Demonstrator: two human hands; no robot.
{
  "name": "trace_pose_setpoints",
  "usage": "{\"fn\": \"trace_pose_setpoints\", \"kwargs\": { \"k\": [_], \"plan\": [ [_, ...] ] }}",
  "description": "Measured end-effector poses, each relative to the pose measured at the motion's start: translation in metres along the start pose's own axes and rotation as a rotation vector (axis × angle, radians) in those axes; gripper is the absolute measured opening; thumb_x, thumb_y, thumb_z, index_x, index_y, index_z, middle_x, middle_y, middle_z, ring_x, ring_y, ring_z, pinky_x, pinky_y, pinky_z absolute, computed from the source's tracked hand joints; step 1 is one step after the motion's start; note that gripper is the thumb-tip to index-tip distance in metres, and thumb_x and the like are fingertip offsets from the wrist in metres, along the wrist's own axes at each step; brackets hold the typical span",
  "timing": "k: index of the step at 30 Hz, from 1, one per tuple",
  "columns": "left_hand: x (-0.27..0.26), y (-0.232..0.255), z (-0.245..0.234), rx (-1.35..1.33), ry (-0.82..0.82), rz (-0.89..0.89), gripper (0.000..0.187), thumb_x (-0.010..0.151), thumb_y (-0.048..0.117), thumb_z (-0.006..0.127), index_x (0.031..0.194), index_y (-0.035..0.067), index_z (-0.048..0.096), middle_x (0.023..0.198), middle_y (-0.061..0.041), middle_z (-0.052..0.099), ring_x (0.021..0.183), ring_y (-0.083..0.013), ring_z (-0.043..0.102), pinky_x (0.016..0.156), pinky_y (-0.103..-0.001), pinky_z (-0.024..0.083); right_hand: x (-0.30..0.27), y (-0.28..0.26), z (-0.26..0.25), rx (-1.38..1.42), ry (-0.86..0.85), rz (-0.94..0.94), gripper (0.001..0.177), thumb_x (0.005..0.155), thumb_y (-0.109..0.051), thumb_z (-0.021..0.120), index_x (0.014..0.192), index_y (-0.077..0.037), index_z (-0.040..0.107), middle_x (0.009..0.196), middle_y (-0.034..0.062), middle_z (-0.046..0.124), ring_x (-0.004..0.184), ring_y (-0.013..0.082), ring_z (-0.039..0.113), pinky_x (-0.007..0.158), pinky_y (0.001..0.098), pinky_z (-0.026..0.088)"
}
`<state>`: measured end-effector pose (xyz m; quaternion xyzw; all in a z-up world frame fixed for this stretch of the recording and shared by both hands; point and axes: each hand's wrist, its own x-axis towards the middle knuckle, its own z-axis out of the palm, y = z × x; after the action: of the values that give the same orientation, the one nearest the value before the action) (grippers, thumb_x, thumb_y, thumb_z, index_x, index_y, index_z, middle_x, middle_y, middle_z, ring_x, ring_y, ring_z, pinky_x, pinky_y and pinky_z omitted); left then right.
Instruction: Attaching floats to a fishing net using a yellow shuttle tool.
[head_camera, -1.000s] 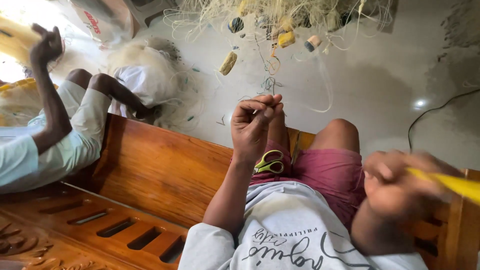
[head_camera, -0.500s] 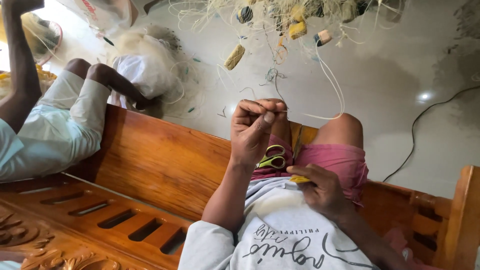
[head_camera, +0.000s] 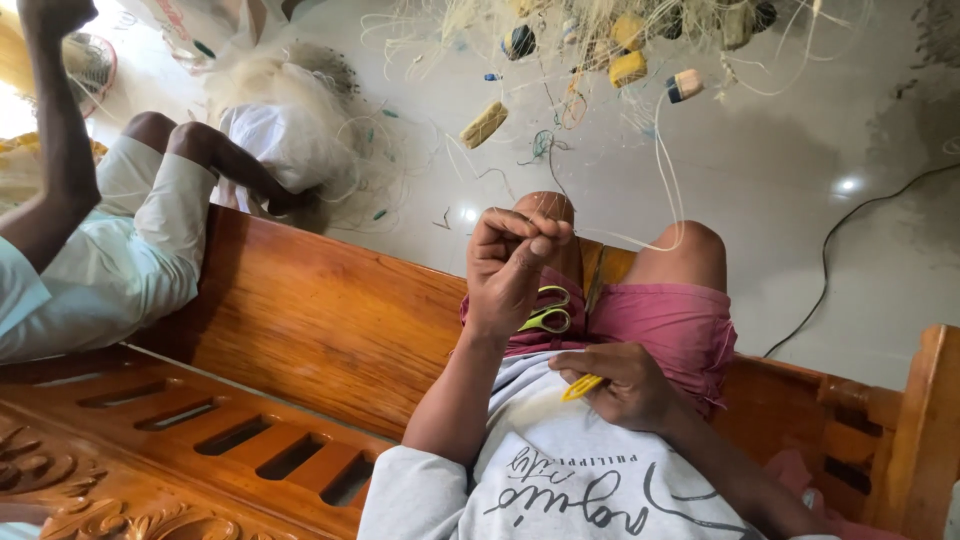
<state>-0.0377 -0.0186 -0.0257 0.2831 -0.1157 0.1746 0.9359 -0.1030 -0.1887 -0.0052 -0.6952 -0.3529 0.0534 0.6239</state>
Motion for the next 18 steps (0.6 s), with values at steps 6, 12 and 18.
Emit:
{"fn": "trace_pose_setpoints", "kwargs": {
  "k": [6,12,18],
  "plan": [
    [0.0,0.002,0.0,0.241,-0.039,0.056,0.017,0.091,-0.012,0.062,0.095,-0.004,0.047,0.092,-0.023,0.065,0.096,-0.0337,0.072,0.084,-0.043,0.059,-0.007,0.017,-0.005,0.053,-0.109,-0.024,0.014,0.089,-0.006,0.067,0.096,-0.007,0.079,0.058,0.0071,0.053,0.044,0.0237,0.06,0.044,0.0301,0.049],
    [0.008,0.018,0.013,0.461,-0.137,0.224,0.021,0.087,-0.009,0.07,0.093,-0.002,0.051,0.092,-0.02,0.064,0.1,-0.0322,0.067,0.089,-0.041,0.052,0.017,-0.016,-0.018,0.069,-0.261,-0.029,0.02,0.086,-0.006,0.069,0.102,-0.009,0.08,0.057,0.0073,0.057,0.044,0.0245,0.062,0.045,0.0356,0.051],
    [0.01,0.021,0.019,0.678,-0.136,0.261,0.041,0.077,0.021,0.085,0.097,0.011,0.051,0.103,-0.012,0.061,0.122,-0.0237,0.055,0.11,-0.043,0.046,0.049,-0.064,-0.044,-0.22,-0.532,-0.314,0.027,0.096,-0.016,0.066,0.119,-0.003,0.066,0.074,0.0064,0.06,0.055,0.0208,0.055,0.051,0.037,0.049]
  ]
}}
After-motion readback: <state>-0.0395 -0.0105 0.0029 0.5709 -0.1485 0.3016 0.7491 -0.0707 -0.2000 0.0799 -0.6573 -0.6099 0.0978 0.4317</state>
